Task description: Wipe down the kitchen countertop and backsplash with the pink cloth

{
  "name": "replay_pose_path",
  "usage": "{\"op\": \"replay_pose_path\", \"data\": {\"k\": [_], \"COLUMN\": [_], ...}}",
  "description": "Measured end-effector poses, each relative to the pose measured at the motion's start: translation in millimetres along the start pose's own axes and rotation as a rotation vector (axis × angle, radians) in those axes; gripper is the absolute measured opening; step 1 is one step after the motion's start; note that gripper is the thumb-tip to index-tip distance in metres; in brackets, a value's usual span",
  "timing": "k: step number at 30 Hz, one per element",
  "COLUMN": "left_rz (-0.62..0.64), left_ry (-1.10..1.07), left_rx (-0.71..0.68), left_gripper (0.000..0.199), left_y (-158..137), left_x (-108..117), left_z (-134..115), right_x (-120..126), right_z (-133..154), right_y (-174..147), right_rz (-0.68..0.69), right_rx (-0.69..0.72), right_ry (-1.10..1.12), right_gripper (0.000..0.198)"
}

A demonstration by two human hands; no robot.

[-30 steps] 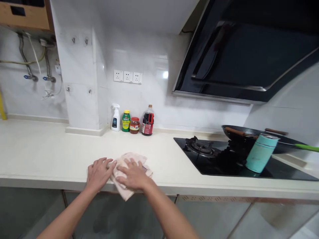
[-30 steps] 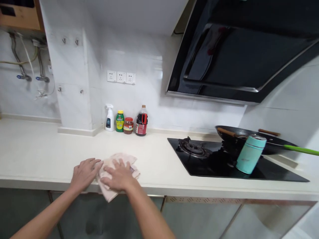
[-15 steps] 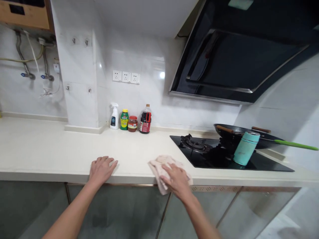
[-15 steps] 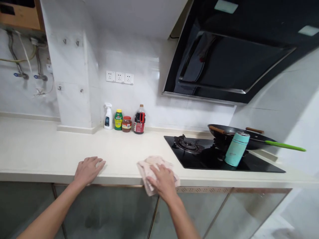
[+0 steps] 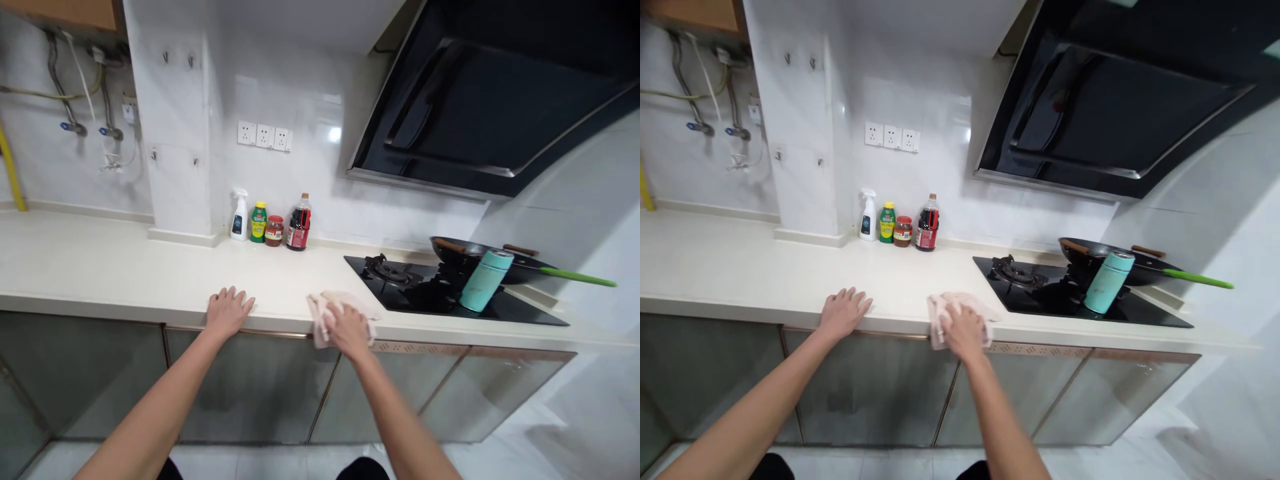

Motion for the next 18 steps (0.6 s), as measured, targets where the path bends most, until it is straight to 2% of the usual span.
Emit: {"op": "replay_pose_path", "data": {"k": [3,5,8,10,13,16,18], "left_rz": [-0.031,-0.046,-0.063,-0.071,-0.065,-0.054,-0.066], "left_ry": [0.002,0.009,0.031,0.049,0.068,0.073,0.067], "left_rx": [0.002,-0.004,-0.008,-0.017,-0.063,-0.087,-0.074], "left_gripper": [0.051,0.048,0.045,0.044,0.043,0.043,0.043], "left_y": [-1,-2,-5,-7,-9,-10,-11], "left_x": [2,5,9,12,13,10,7], "left_z": [2,3,4,4,3,3,4], "right_x": [-14,-22,-24,-23,-23,-27,-30], "right_z": [89,136,171,171,146,102,63], "right_y": [-6,-9,-7,-4,-3,-3,-4], "right_rz": [0.006,-0.003,-0.029,-0.045,-0.058,-0.062,-0.062], "right_rx": [0.186,0.290,0.380,0.425,0.475,0.447,0.398], "right_ry": [0.047,0.088,0.148,0.175,0.194,0.188,0.174], "right_gripper": [0.053,0.064,0.068,0.068,0.072,0.073,0.072]}}
Point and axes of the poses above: each hand's wrist, its own y-axis towards the middle knuckle, its own x-axis out of the back of the hand, z = x × y, the point moved 6 cm from there along y, towards the middle knuckle
